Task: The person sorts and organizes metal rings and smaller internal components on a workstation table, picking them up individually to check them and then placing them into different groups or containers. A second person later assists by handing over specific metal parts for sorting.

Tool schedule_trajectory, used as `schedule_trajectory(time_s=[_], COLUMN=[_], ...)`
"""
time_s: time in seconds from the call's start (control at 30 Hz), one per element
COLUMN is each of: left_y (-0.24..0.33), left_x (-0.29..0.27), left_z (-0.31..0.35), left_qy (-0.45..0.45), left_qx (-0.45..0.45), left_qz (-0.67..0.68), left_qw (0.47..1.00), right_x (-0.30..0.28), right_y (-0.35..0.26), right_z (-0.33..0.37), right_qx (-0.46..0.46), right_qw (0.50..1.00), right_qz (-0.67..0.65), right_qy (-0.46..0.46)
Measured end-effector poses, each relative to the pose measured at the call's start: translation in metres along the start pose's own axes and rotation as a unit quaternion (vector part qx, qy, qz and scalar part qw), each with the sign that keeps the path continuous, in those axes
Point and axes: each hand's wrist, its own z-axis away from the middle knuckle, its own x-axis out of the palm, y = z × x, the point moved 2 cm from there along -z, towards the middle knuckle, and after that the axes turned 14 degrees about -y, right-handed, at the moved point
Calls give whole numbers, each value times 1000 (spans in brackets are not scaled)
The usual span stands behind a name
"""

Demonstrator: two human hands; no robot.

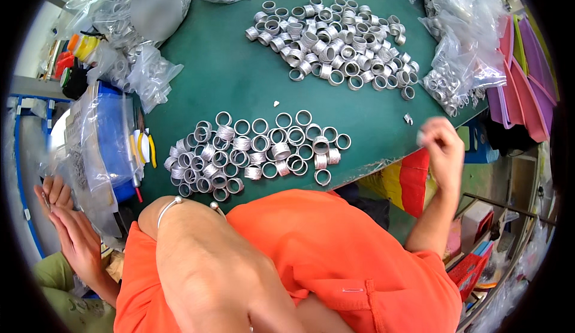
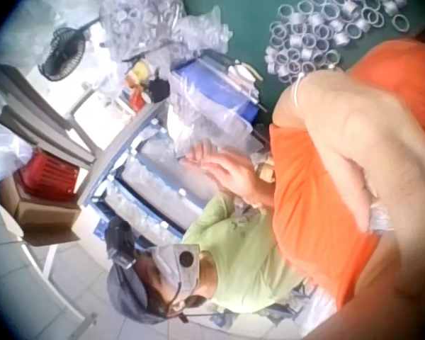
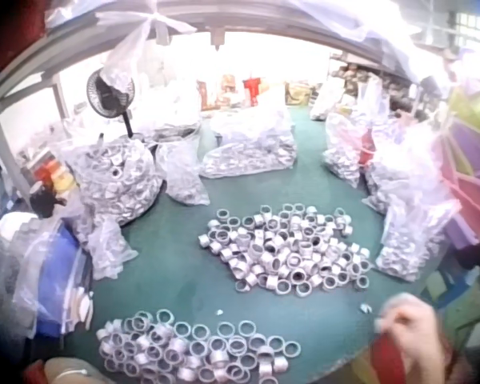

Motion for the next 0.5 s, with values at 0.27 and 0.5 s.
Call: schedule_trajectory(time_s=[0.27,0.5], left_y=[-10,6], left_x=[-1,-18], left_z=[17,37], left_qy=[-85,-101], left_qx=[-10,-75], left_qz=[18,-108], left_qw=[996,986], right_x=[-17,84], right_y=[30,-47], right_z=[38,-77], right_qx=[153,-164], right_qw=[976,976], right_qz=[156,126], right_qy=[-24,-72])
